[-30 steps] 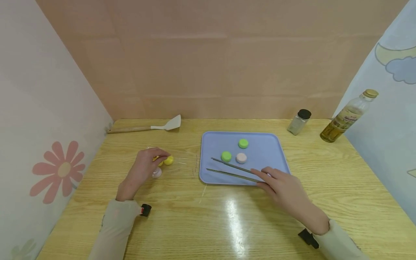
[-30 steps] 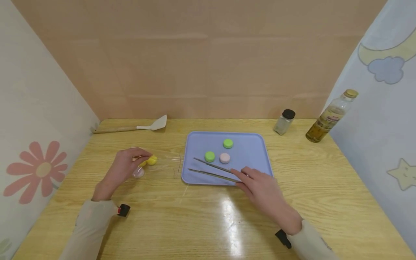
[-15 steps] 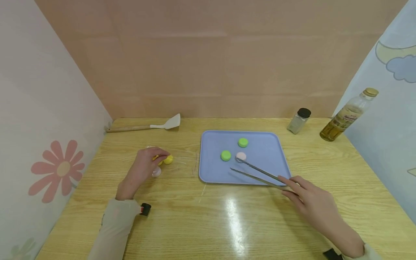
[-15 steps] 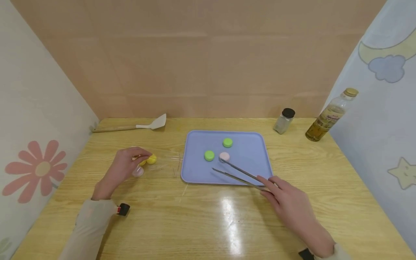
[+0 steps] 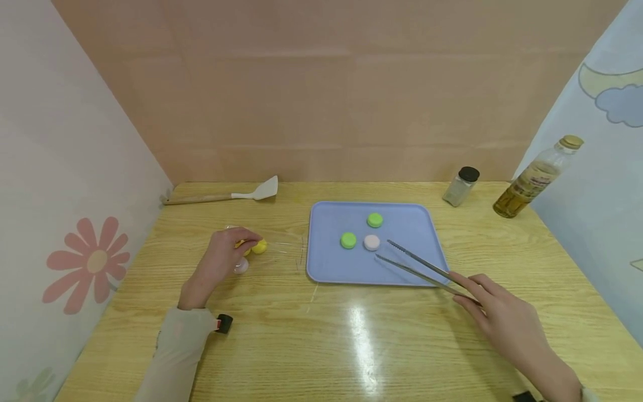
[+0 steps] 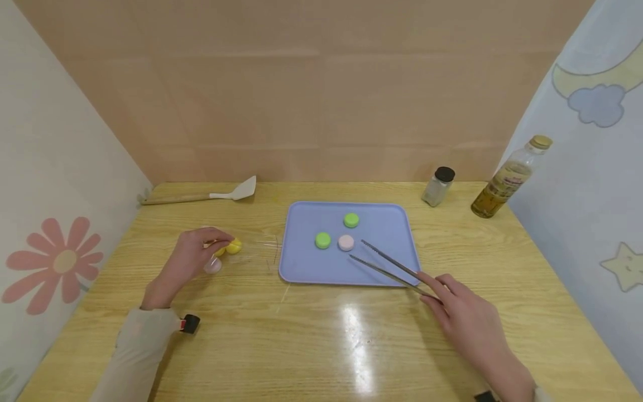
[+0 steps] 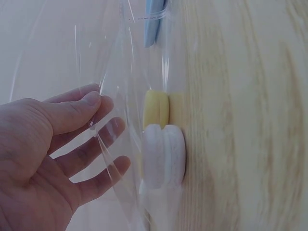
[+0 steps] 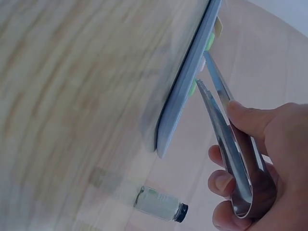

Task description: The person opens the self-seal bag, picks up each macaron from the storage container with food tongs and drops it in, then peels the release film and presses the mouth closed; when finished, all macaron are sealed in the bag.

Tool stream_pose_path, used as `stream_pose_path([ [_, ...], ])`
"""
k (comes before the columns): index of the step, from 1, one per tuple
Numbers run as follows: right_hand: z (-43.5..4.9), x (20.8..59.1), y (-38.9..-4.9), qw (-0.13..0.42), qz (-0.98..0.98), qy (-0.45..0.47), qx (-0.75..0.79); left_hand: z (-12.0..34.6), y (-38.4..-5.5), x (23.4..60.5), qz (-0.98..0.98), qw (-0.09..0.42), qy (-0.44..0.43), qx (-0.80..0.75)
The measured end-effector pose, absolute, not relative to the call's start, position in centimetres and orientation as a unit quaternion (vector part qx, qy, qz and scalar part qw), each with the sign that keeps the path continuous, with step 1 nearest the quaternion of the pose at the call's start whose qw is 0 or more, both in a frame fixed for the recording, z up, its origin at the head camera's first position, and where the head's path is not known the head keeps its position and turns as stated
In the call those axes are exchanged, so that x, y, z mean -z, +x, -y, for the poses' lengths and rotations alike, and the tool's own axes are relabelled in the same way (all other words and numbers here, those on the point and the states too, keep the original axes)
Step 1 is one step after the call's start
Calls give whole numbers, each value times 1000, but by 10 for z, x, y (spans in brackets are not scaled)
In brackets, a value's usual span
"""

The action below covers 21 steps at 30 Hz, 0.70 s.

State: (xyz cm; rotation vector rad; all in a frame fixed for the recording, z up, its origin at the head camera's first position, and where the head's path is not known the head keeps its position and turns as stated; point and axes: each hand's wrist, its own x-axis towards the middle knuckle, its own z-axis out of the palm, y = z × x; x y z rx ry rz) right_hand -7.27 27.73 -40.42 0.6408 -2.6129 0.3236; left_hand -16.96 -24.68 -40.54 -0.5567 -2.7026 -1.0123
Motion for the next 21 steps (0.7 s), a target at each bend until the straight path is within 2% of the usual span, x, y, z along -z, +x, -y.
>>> stream_pose_path([
  [21,-265,411,-95,188,940,252,-133,248,-169,404,918,101,-184,336],
])
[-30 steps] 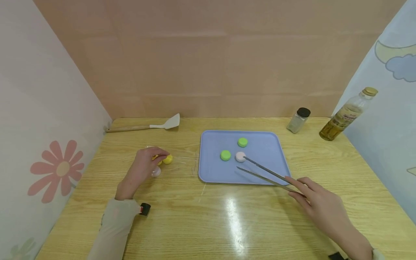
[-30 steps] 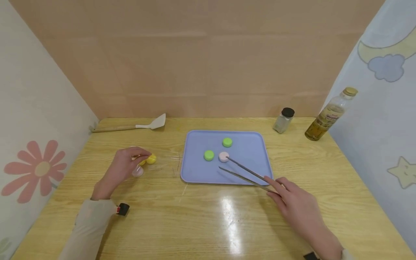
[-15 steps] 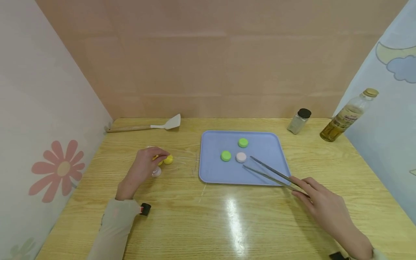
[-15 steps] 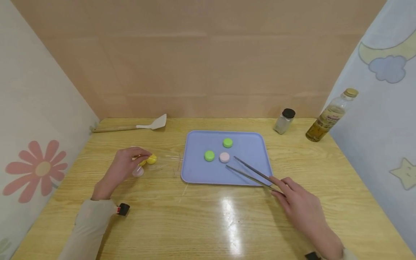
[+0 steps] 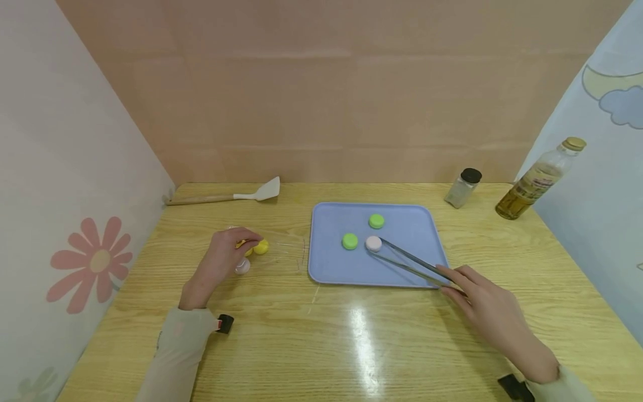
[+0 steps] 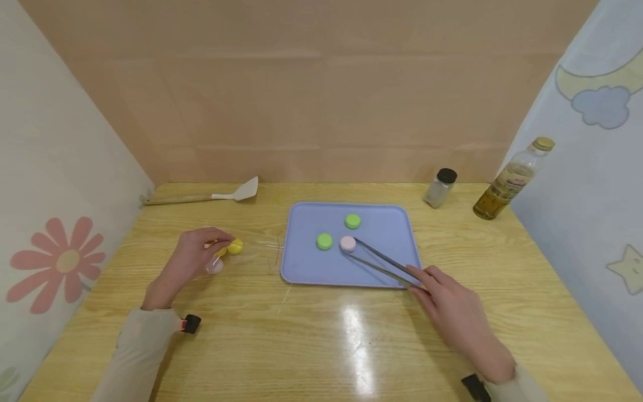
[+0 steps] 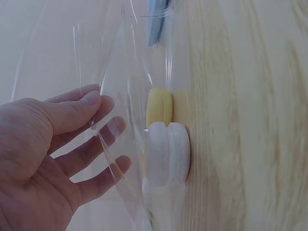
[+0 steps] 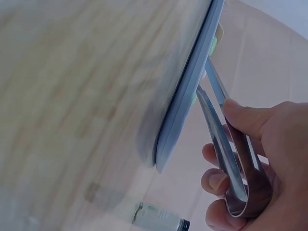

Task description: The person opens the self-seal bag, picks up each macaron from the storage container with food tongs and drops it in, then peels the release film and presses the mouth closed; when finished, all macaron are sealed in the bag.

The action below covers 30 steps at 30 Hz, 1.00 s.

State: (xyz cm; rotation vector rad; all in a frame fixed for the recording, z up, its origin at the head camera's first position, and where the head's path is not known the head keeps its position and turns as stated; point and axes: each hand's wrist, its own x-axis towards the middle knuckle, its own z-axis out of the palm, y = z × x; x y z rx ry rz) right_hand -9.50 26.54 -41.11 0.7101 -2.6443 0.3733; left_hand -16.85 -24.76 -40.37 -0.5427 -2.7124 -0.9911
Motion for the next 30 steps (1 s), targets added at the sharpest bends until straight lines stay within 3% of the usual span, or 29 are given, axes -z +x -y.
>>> stream_pose_path([
  [16,-260,410,-102,182,943,242,-139,247,-168,401,919,97,-186,332],
  [30,-261,410,-101,218,927,271,-139,247,-167,402,918,101,-183,337],
])
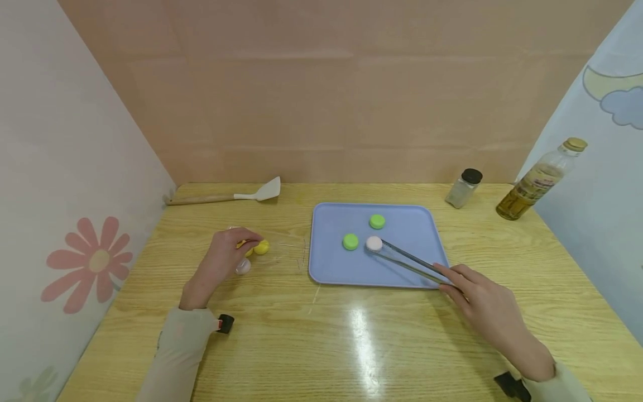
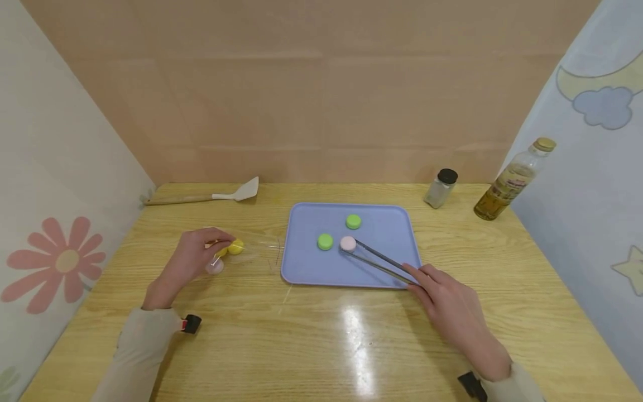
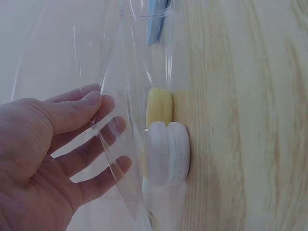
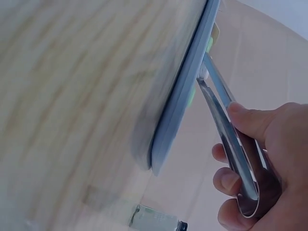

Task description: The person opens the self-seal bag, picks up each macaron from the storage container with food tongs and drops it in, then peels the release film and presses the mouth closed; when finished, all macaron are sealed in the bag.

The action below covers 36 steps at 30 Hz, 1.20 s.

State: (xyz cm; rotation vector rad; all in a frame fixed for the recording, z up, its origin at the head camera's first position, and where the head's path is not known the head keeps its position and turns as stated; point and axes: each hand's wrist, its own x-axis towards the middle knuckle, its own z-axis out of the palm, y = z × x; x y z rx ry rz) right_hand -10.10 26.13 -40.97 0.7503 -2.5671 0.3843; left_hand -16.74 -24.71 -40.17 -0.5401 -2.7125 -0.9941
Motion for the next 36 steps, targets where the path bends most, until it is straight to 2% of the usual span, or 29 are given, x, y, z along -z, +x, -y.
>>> stream_pose_path([
  [18,-224,396,-102,284,881,349,-146,247,-167,401,922,91,-175,334],
  [36,-162,410,-135,230,864,412,-173,246,-167,401,920,94,-178,336],
])
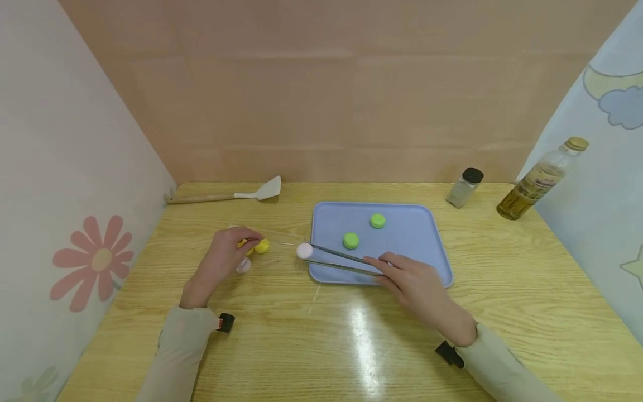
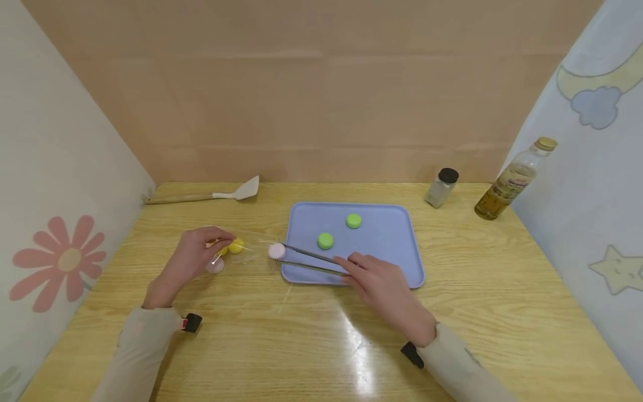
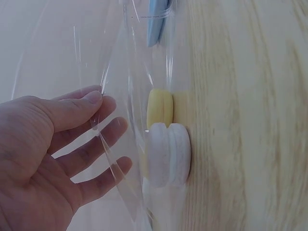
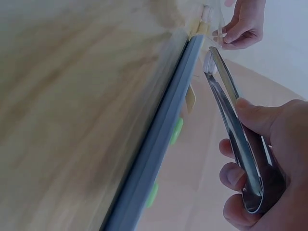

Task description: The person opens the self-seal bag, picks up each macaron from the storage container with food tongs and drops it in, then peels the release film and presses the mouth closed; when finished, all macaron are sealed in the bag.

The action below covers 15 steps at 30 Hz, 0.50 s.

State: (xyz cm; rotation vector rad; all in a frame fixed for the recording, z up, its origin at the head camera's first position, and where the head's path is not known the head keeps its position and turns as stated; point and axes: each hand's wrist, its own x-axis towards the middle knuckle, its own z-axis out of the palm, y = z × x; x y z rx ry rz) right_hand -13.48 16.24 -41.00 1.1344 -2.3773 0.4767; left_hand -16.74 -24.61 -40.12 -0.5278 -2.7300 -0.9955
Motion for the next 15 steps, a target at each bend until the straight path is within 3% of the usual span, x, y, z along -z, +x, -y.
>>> stream_pose_path([
  [15,-119,410,-160,177,861,450,-158,245,-167,400,919,96,-181,338],
])
